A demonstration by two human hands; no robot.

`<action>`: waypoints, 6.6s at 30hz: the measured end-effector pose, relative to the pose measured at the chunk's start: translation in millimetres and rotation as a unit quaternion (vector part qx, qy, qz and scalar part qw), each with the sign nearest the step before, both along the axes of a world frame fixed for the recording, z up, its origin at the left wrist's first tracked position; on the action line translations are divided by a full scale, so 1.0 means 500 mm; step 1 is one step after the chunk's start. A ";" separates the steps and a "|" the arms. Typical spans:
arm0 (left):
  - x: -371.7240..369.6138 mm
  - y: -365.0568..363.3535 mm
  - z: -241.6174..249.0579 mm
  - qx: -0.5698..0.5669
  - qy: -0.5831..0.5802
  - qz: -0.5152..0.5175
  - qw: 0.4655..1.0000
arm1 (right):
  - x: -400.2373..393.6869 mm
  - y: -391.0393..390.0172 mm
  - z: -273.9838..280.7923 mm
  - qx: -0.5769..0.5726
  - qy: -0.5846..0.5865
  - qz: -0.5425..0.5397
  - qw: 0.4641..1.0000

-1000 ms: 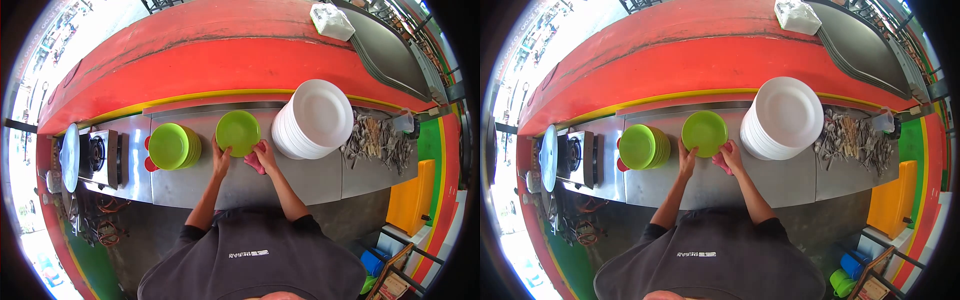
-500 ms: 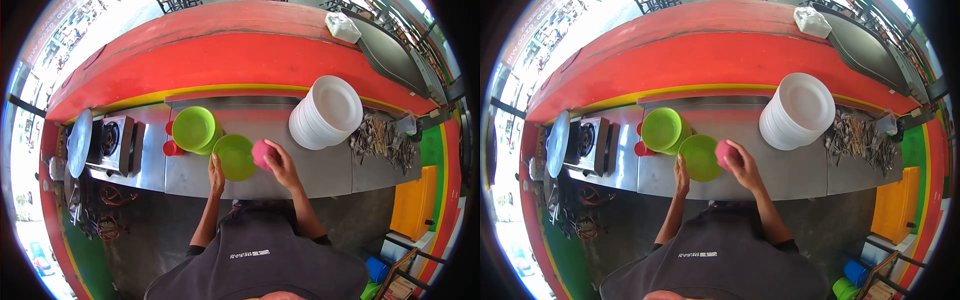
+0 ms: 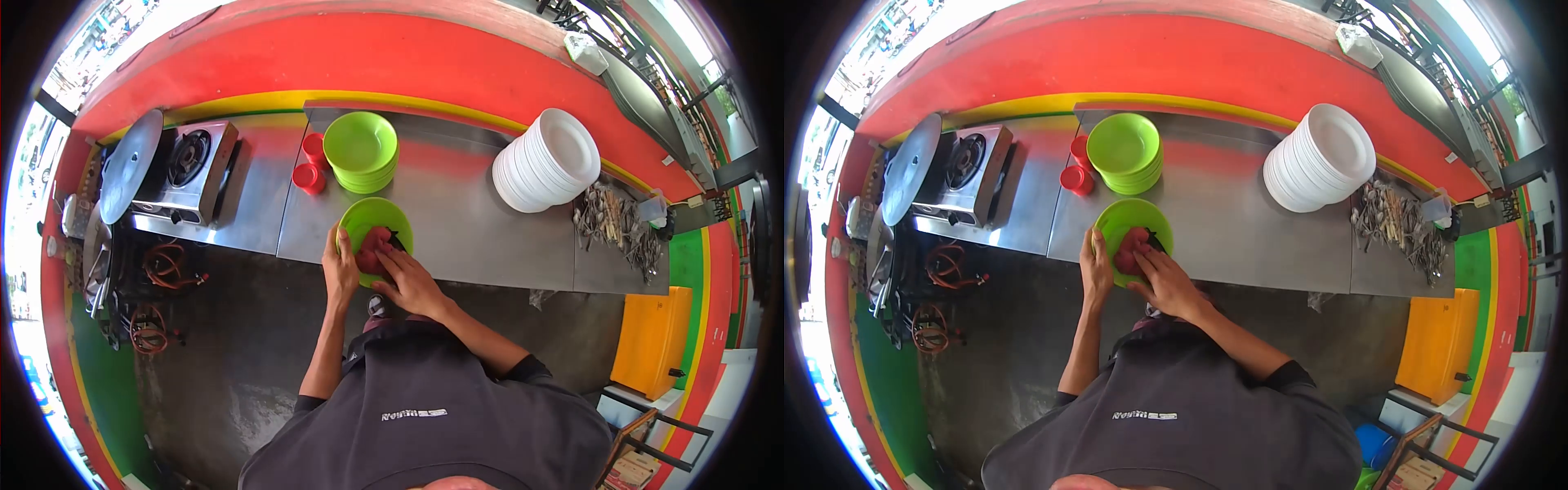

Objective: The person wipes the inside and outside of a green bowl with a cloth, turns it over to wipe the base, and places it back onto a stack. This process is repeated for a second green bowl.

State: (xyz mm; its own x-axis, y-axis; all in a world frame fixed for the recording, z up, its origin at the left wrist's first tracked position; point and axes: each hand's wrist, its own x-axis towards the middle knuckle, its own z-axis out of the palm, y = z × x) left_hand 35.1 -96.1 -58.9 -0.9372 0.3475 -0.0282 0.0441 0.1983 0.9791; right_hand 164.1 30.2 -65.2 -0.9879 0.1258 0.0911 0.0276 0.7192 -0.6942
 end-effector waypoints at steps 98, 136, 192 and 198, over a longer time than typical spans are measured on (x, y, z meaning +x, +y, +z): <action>0.433 0.198 0.104 0.187 -0.161 -0.195 0.949 | 0.468 0.241 0.056 -0.005 0.211 0.071 0.975; 0.442 0.205 0.081 0.174 -0.183 -0.147 0.956 | 0.469 0.292 0.090 -0.119 -0.054 0.169 0.977; 0.508 0.225 0.049 0.170 -0.099 -0.143 0.970 | 0.523 0.366 0.133 -0.604 0.110 -0.091 0.784; 0.501 0.218 0.051 0.184 -0.189 -0.076 0.962 | 0.518 0.328 0.094 -0.519 0.142 -0.187 0.822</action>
